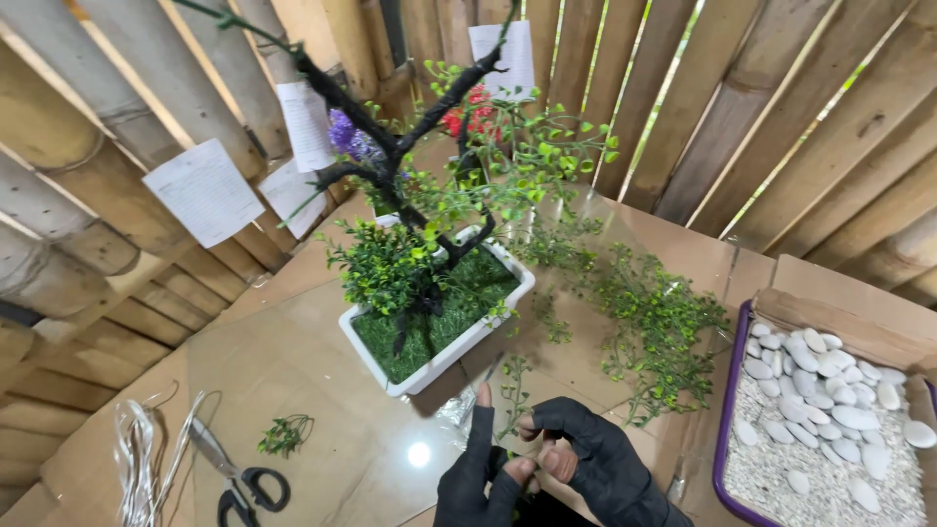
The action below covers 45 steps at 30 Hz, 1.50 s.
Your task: The person arranges artificial green foliage and small branches into a white rectangular planter containing a black tree structure. They insert the stems into the moss-like base and adjust the placement of the leaves to create a dense appearance.
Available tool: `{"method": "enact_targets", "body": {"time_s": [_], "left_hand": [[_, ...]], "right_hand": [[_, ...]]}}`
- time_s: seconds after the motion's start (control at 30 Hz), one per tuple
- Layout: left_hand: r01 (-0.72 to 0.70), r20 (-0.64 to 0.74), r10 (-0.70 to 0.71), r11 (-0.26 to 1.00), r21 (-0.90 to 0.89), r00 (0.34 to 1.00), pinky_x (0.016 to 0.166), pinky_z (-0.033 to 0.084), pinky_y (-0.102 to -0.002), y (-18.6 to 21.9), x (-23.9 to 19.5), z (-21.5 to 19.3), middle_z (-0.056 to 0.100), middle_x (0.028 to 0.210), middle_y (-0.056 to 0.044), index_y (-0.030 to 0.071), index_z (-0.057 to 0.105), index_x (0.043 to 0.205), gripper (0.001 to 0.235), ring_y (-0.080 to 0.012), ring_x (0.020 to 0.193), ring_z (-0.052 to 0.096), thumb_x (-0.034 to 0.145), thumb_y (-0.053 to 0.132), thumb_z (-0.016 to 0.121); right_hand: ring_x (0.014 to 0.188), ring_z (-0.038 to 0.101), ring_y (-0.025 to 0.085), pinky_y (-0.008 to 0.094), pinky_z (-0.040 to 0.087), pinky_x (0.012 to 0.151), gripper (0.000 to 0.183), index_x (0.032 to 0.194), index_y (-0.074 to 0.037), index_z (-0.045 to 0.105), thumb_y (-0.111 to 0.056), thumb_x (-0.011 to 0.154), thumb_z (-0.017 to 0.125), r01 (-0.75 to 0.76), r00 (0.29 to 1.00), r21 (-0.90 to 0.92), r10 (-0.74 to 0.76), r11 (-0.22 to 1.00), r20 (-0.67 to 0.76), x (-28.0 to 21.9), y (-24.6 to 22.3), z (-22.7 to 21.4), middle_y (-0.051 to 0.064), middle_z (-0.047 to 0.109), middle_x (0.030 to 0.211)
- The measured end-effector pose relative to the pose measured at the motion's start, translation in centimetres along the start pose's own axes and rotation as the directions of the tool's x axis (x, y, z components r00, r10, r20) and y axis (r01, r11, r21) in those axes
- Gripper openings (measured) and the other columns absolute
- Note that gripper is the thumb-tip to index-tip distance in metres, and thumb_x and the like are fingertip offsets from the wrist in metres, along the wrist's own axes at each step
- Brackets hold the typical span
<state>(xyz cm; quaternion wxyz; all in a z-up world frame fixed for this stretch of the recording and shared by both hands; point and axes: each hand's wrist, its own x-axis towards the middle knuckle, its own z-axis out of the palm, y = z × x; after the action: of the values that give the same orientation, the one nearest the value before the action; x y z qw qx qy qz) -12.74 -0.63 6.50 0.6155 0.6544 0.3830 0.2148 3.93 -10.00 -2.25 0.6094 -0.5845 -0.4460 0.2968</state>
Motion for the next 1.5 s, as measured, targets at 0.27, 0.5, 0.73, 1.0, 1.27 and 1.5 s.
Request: {"method": "enact_targets", "body": {"time_s": [0.27, 0.5, 0.73, 1.0, 1.27, 1.5], "left_hand": [[-0.486, -0.031, 0.710, 0.513, 0.707, 0.703, 0.049, 0.049, -0.034, -4.5, 0.2, -1.6, 0.064, 0.073, -0.003, 0.009, 0.041, 0.155, 0.059, -0.0216, 0.056, 0.057, 0.105, 0.039, 0.050], [-0.471, 0.039, 0.702, 0.435, 0.767, 0.711, 0.046, 0.046, -0.038, -6.9, 0.2, -2.1, 0.053, 0.067, -0.006, 0.012, 0.038, 0.160, 0.064, -0.0252, 0.056, 0.054, 0.104, 0.036, 0.055], [-0.466, -0.054, 0.618, 0.644, 0.607, 0.784, 0.059, 0.049, -0.035, -5.7, -0.6, -3.6, 0.054, 0.068, 0.000, 0.018, 0.053, 0.153, 0.064, -0.0227, 0.070, 0.052, 0.095, 0.032, 0.077], [-0.567, -0.280, 0.657, 0.750, 0.340, 0.700, 0.067, 0.057, -0.031, -2.4, -1.2, -4.2, 0.070, 0.081, -0.003, 0.018, 0.083, 0.100, 0.017, -0.0180, 0.081, 0.066, 0.084, 0.022, 0.083], [-0.553, -0.275, 0.626, 0.777, 0.301, 0.730, 0.068, 0.055, -0.031, -2.2, -1.5, -4.3, 0.071, 0.086, -0.001, 0.020, 0.083, 0.102, 0.018, -0.0177, 0.080, 0.067, 0.084, 0.019, 0.082], [-0.546, -0.285, 0.626, 0.777, 0.313, 0.726, 0.070, 0.058, -0.033, -2.2, -1.5, -4.4, 0.077, 0.084, 0.000, 0.018, 0.083, 0.095, 0.012, -0.0195, 0.080, 0.067, 0.085, 0.021, 0.079]], "right_hand": [[0.087, 0.076, 0.023, 0.041, 0.061, 0.075, 0.019, 0.100, -0.010, 0.079, -0.026, 0.091, 0.075, 0.085, 0.993, 0.010, -0.086, 0.996, 0.078, 2.0, -5.3, 3.3, 0.006, 0.078, 0.095], [0.077, 0.075, 0.022, 0.039, 0.059, 0.069, 0.023, 0.093, -0.007, 0.081, -0.028, 0.092, 0.073, -0.063, 0.969, 0.078, 0.043, 0.995, 0.242, 2.4, -5.3, 3.2, 0.007, 0.078, 0.086], [0.071, 0.071, 0.021, 0.037, 0.055, 0.067, 0.025, 0.081, -0.011, 0.077, -0.031, 0.094, 0.070, -0.080, 0.987, -0.083, 0.091, 0.993, 0.133, 2.7, -5.8, 4.0, 0.004, 0.073, 0.079], [0.078, 0.069, 0.018, 0.035, 0.055, 0.070, 0.011, 0.088, -0.010, 0.076, -0.021, 0.090, 0.074, 0.071, 0.996, -0.209, -0.081, 0.975, -0.042, 2.6, -4.2, 4.2, 0.002, 0.071, 0.084], [0.077, 0.070, 0.017, 0.034, 0.056, 0.071, 0.013, 0.088, -0.012, 0.076, -0.024, 0.090, 0.074, 0.082, 0.995, -0.233, -0.094, 0.969, -0.041, 2.3, -5.2, 4.1, 0.001, 0.072, 0.083], [0.070, 0.071, 0.020, 0.042, 0.059, 0.064, 0.019, 0.095, -0.020, 0.081, -0.035, 0.085, 0.078, 0.086, 0.996, -0.232, -0.079, 0.969, 0.038, 2.4, -5.3, 3.7, 0.001, 0.077, 0.086]]}}
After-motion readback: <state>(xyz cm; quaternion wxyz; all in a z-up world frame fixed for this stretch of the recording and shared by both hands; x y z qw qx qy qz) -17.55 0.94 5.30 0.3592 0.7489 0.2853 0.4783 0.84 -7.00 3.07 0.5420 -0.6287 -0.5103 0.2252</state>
